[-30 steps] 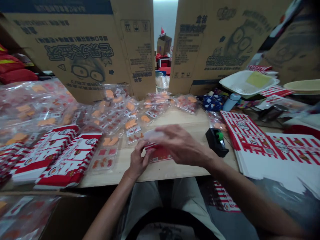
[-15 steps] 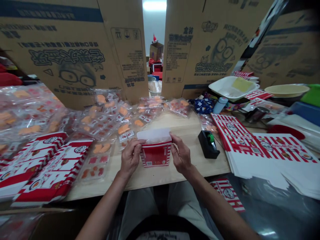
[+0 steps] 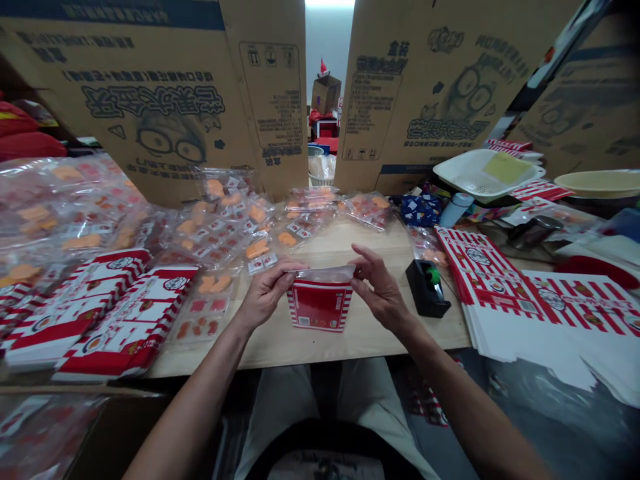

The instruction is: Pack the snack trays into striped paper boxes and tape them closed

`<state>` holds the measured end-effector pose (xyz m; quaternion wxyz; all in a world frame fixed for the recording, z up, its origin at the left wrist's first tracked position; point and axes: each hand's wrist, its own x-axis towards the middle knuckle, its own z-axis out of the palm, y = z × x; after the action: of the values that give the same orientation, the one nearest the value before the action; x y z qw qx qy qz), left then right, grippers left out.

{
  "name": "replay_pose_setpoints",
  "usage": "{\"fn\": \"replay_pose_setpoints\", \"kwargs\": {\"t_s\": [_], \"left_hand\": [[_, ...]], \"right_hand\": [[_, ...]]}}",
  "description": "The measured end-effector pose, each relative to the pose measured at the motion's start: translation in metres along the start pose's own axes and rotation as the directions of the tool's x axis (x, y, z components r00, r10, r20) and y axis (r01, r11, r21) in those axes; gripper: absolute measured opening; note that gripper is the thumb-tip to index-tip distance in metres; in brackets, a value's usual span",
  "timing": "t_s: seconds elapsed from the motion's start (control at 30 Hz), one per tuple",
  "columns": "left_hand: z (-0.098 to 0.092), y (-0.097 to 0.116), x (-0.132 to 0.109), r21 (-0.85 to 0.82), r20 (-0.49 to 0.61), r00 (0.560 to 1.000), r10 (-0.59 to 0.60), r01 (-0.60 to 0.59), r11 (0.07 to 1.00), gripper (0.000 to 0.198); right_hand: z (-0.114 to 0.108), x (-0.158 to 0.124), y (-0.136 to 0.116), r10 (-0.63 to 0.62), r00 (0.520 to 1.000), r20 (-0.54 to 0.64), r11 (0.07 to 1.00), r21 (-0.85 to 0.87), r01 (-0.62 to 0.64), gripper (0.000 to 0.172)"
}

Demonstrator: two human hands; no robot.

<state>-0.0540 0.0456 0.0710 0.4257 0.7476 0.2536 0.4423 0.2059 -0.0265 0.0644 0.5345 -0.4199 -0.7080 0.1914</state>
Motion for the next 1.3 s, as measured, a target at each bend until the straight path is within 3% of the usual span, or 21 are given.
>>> {"fn": "replay_pose_setpoints", "kwargs": {"t_s": [0.07,0.13,0.23,0.33,0.43,0.53,0.67,0.73,0.83,1.0,1.07,1.13,1.3], "left_hand": [[-0.007,0.000,0.000,0.010,0.040,0.998,0.039,-0.039,0.999,0.025],[-0.011,-0.001,-0.001,0.031,0.053,0.995,0.089,-0.091,0.995,0.024],[-0.009,0.000,-0.003,0.056,0.067,0.982,0.176,-0.180,0.982,0.023],[-0.001,0.005,-0.006,0.083,0.021,0.983,0.180,-0.181,0.980,0.024],[0.010,0.012,-0.010,0.190,-0.080,0.993,0.085,-0.069,0.979,0.028],[0.015,0.016,-0.013,0.258,-0.123,0.991,0.059,-0.026,0.966,0.036],[0.021,0.017,-0.017,0.233,-0.170,0.980,0.107,-0.065,0.970,0.016],[0.028,0.016,-0.021,0.201,-0.258,0.963,0.072,-0.019,0.979,0.017],[0.042,0.014,-0.026,0.155,-0.420,0.908,0.014,0.056,0.986,0.021],[0.054,0.010,-0.021,0.177,-0.545,0.828,0.131,-0.039,0.983,0.020],[0.052,0.007,-0.018,0.191,-0.529,0.832,0.167,-0.075,0.979,0.013],[0.047,0.003,-0.018,0.173,-0.454,0.870,0.192,-0.125,0.977,0.006],[0.029,-0.005,-0.022,0.145,-0.252,0.920,0.300,-0.271,0.952,0.009]], "right_hand": [[-0.004,0.000,0.003,-0.130,0.989,0.068,0.987,-0.092,0.135,0.040],[-0.007,-0.001,0.006,-0.277,0.950,0.148,0.932,-0.198,0.303,0.037],[-0.011,-0.003,0.007,-0.369,0.892,0.260,0.845,-0.306,0.439,0.042],[-0.010,-0.004,-0.001,-0.277,0.915,0.294,0.893,-0.273,0.358,0.032],[-0.007,-0.002,-0.014,-0.066,0.974,0.218,0.979,-0.176,0.106,0.017],[-0.003,0.001,-0.023,0.079,0.977,0.196,0.987,-0.152,-0.050,0.020],[0.002,0.002,-0.024,-0.033,0.980,0.198,0.986,-0.153,0.064,0.020],[0.005,0.001,-0.023,-0.062,0.982,0.181,0.984,-0.151,0.090,0.019],[0.010,-0.001,-0.024,-0.057,0.990,0.128,0.985,-0.158,0.077,0.015],[0.007,0.006,-0.032,-0.034,0.998,0.049,0.981,-0.191,0.043,0.010],[0.003,0.009,-0.034,0.016,0.996,0.087,0.979,-0.202,0.002,0.008],[0.000,0.009,-0.035,0.050,0.989,0.139,0.978,-0.209,-0.020,0.008],[-0.005,0.006,-0.034,-0.038,0.981,0.191,0.971,-0.224,0.081,0.011]]}}
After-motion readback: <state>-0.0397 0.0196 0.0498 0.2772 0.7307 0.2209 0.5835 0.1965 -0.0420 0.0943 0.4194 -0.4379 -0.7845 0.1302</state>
